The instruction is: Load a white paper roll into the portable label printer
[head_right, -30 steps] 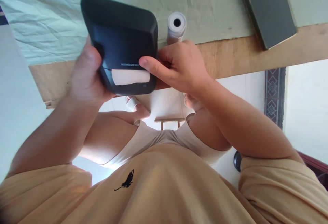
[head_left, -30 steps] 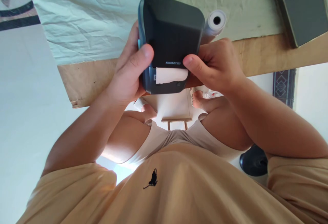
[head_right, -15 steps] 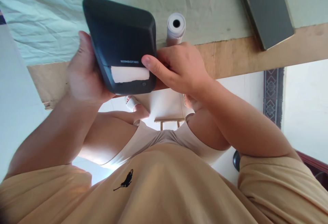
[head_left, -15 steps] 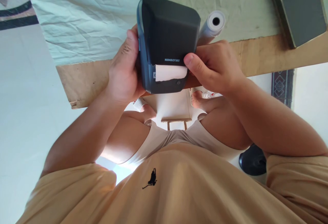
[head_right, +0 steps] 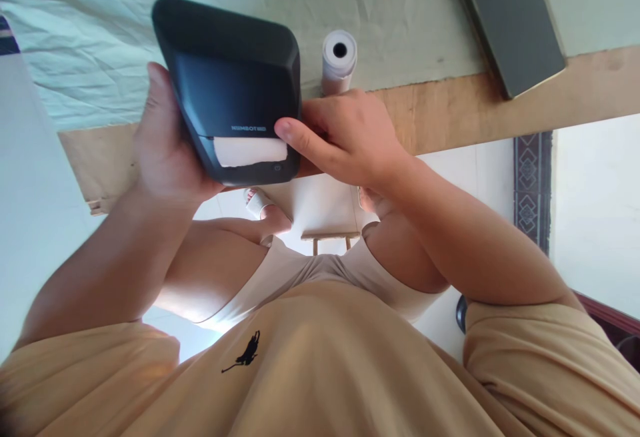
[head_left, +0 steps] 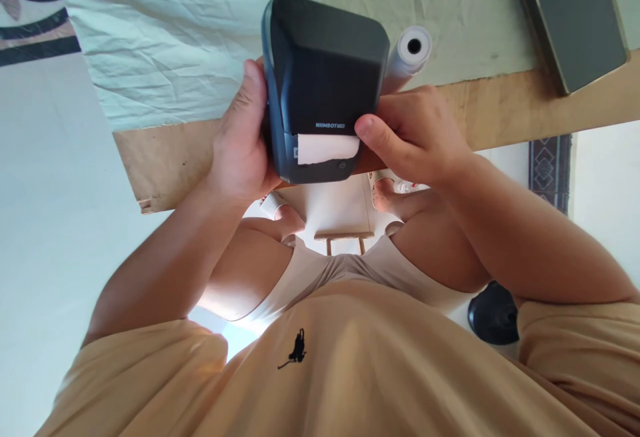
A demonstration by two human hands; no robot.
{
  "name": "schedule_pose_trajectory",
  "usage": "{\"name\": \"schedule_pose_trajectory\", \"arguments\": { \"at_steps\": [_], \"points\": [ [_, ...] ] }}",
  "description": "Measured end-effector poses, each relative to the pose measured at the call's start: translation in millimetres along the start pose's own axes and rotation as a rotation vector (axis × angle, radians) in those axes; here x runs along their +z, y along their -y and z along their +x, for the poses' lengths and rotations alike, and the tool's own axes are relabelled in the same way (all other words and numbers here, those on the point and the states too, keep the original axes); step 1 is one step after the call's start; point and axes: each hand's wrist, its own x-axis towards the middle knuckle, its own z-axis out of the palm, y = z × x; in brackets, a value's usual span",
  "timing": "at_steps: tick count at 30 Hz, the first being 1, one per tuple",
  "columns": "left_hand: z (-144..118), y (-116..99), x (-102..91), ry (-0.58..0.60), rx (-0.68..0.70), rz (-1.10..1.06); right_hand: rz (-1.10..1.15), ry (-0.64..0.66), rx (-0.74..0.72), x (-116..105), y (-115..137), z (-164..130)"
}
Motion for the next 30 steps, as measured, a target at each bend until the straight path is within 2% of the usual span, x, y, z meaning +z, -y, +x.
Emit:
{"name": "schedule_pose_trajectory", "arguments": {
  "at_steps": [5, 12, 18, 28, 30],
  "points": [
    [0.8, 0.5, -2.6, -0.038, -0.05, 0.005, -0.01, 0.021, 0.018, -0.8, 0.0, -0.1],
    [2.3, 2.1, -0.2, -0.016, 0.027, -0.027, -0.002, 0.013, 0.021, -0.4, 0.3, -0.2],
    [2.5, 3.4, -3.8, -0.054, -0.002, 0.026, -0.001, 0.007, 0.018, 0.0, -0.1, 0.3],
    [3.4, 7.9, -8.5, -0.105, 0.164, -0.024, 0.006, -0.027, 0.004, 1.4, -0.8, 3.0],
    [4.0, 7.8, -7.7, -0.167, 0.122, -0.043, 0.012, -0.025, 0.005, 0.9, -0.8, 3.1]
  ]
}}
